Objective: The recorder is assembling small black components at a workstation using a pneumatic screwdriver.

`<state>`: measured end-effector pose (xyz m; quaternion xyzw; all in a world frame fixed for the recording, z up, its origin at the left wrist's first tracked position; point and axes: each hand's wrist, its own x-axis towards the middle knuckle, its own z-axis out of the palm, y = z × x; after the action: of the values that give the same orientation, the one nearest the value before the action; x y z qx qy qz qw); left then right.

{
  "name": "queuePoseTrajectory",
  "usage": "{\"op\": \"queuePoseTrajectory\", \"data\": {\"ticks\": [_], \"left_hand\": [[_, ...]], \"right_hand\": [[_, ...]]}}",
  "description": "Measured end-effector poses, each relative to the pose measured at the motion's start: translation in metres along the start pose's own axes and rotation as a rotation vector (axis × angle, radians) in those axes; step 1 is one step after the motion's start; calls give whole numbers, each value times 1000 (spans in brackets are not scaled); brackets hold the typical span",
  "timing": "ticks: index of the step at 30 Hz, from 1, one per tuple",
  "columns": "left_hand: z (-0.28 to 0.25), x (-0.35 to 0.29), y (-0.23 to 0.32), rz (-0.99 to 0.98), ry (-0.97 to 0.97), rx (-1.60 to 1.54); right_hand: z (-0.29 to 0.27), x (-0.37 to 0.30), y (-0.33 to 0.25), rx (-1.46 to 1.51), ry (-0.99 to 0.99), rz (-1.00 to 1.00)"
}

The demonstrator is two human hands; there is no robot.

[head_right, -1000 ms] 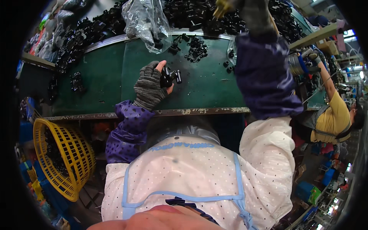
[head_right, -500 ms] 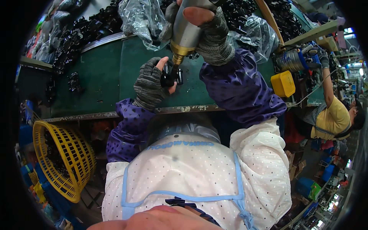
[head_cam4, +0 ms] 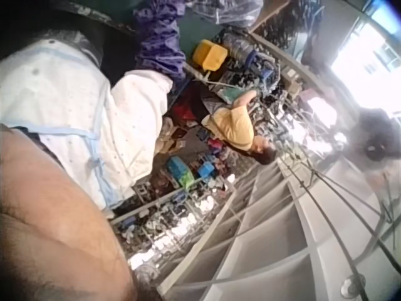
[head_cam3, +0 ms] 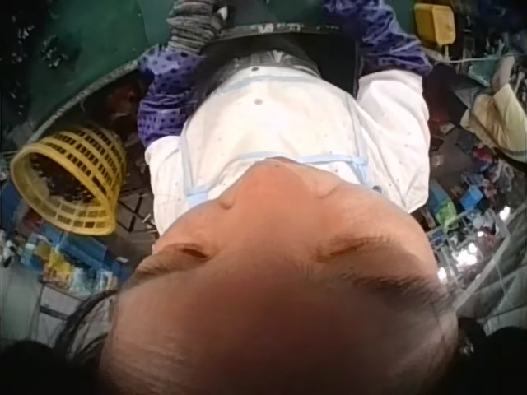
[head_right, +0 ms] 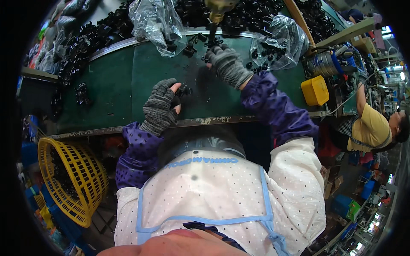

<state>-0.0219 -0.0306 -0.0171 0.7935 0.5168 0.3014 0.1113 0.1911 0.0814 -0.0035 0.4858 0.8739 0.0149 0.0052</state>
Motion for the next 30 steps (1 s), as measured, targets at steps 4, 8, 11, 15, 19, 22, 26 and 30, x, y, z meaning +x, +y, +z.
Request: {"op": "queuePoseTrajectory", "data": {"ticks": [4, 8, 11, 15, 19, 22, 26, 30], "left_hand": [[1, 1, 1, 13, 42, -72], [6, -4, -1, -12, 103, -107], [6, -7, 1, -13, 139, -120], [6, -5, 3, 64, 146, -79], [3, -4, 7, 50, 142, -37], [4, -5, 8, 38, 147, -7], [7, -3, 7, 45, 163, -1], [8, -3, 4, 43, 165, -22]], "right_hand": [[46, 2, 14, -121, 270, -3], [-6, -6, 6, 837, -35, 77], [-18, -18, -14, 1534, -322, 112], [-4, -19, -28, 1587, -489, 126], [-7, -19, -32, 1577, -423, 152], [-5, -15, -38, 1340, -226, -31], [-3, -1, -34, 1315, -229, -6], [11, 10, -41, 1320, -335, -13]]}}
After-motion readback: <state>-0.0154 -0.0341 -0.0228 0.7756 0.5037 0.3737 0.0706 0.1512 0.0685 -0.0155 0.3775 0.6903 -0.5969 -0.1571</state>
